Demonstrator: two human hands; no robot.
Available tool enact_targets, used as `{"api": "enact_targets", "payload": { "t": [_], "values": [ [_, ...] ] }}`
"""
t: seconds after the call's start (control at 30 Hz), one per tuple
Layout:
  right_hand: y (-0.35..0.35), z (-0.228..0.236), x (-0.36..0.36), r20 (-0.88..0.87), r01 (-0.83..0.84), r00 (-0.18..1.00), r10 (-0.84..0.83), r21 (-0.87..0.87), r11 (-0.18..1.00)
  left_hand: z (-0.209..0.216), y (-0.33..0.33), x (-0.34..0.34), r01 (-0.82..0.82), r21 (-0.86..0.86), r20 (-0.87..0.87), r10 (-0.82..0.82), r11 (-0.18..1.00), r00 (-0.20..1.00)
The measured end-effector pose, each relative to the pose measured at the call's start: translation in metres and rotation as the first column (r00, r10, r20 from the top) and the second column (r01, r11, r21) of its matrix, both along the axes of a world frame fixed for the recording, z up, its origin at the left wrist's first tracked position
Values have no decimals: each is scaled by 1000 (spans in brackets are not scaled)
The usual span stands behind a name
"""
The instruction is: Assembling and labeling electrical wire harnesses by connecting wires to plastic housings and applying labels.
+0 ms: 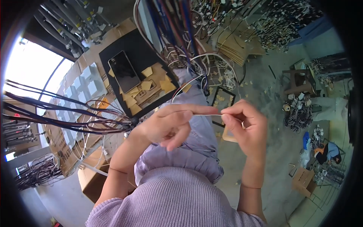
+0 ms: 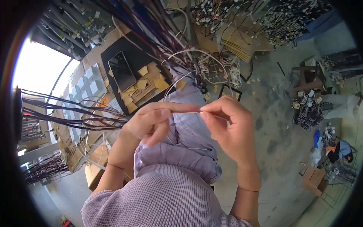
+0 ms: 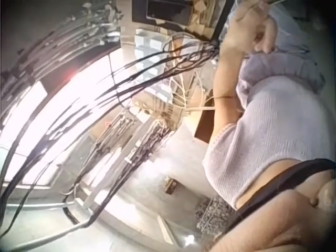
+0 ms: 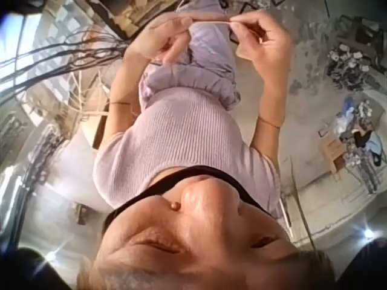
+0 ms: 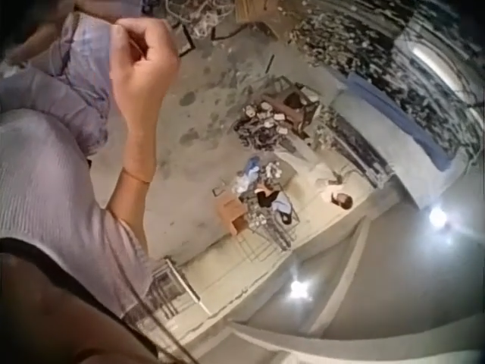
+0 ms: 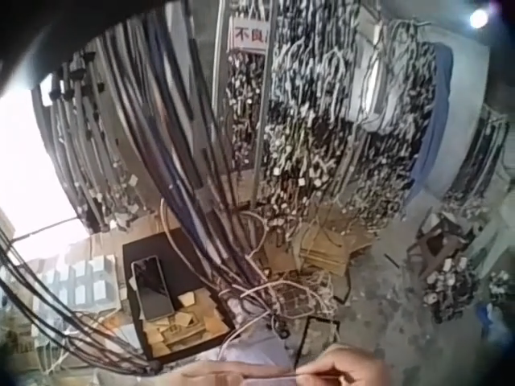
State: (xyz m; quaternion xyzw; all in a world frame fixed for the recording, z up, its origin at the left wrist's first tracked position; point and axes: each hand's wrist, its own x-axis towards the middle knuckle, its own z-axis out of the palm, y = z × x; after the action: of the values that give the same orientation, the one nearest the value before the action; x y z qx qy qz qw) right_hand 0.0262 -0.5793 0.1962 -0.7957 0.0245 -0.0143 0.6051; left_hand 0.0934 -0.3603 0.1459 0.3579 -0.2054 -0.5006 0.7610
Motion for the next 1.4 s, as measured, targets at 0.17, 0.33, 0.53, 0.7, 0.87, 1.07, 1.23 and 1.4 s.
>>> {"api": "enact_targets", "payload": {
  "t": [0.17,0.33,0.53,0.7,0.87,1.07,1.23,1.4],
  "values": [
    [-12,-3,7,55,-11,998,18,-120,993,-2,-1,14,42,-43,-34,-43,998,999],
    [-22,-5,-3,204,7,979,27,-161,987,14,-12,11,75,69,75,-80,995,994],
    [-7,-43,-2,266,-119,948,174,-209,971,-30,-1,0,-45,-80,308,67,996,949],
    [11,-75,-18,282,67,958,45,-377,924,-22,-10,3,-279,301,705,-15,912,709],
    [28,-92,-15,334,246,928,-167,-211,946,-40,-33,-2,-508,348,701,141,788,699],
    [44,-120,0,349,85,937,9,-253,964,-53,-4,-13,-645,420,770,125,639,625],
    [50,-85,19,317,-167,917,241,-243,956,-102,3,7,-754,181,901,201,632,384],
    [114,-107,118,262,-424,892,368,208,881,-105,36,32,-881,84,833,452,465,318]
  ]
}}
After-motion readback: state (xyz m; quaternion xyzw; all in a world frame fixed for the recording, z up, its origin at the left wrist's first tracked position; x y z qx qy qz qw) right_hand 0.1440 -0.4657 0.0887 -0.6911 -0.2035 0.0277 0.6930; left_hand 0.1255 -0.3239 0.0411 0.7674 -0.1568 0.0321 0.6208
